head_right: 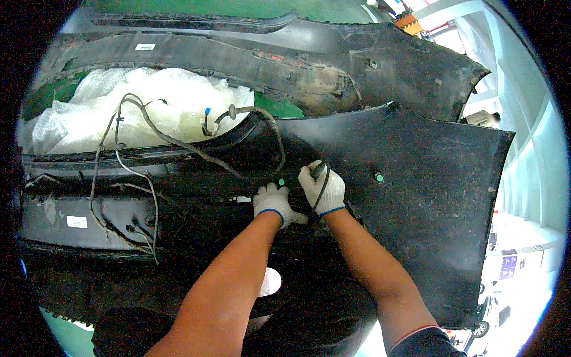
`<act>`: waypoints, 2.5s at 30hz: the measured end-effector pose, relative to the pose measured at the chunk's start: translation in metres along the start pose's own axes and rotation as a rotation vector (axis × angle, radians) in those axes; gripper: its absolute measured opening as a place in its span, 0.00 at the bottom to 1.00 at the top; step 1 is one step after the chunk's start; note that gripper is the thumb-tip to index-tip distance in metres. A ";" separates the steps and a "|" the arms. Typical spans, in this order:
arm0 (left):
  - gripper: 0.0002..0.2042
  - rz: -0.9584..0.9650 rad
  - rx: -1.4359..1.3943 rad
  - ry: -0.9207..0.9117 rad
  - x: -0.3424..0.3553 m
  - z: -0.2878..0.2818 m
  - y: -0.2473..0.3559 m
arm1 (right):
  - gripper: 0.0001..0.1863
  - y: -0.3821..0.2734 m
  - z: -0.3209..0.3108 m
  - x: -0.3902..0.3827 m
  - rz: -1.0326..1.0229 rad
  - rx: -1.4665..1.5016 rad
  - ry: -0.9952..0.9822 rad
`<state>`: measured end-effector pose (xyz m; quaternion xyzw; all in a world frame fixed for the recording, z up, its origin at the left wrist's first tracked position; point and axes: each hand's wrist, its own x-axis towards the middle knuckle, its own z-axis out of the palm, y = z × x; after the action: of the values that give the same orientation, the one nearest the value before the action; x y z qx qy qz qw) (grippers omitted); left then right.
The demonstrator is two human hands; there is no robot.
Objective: The person uses a handheld tool to work on the interior surface of a large black car bumper, focusing on specific areas with wires and clips. They manipulate the bumper and the tool to adjust or remove components, while another person observes nearby.
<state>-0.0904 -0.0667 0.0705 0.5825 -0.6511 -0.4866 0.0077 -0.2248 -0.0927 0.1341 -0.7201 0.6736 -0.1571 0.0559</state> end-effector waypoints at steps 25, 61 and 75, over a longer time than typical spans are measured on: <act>0.59 -0.001 0.008 -0.026 -0.002 -0.005 0.003 | 0.16 0.001 -0.008 0.003 0.052 0.096 -0.039; 0.55 0.023 0.012 -0.079 -0.001 -0.010 0.004 | 0.15 0.018 -0.022 0.000 0.159 0.111 0.020; 0.55 0.024 0.026 -0.108 -0.002 -0.013 0.004 | 0.15 0.023 -0.008 -0.001 0.037 0.053 0.028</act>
<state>-0.0855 -0.0739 0.0805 0.5475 -0.6639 -0.5085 -0.0292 -0.2493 -0.0931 0.1348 -0.7035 0.6831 -0.1837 0.0684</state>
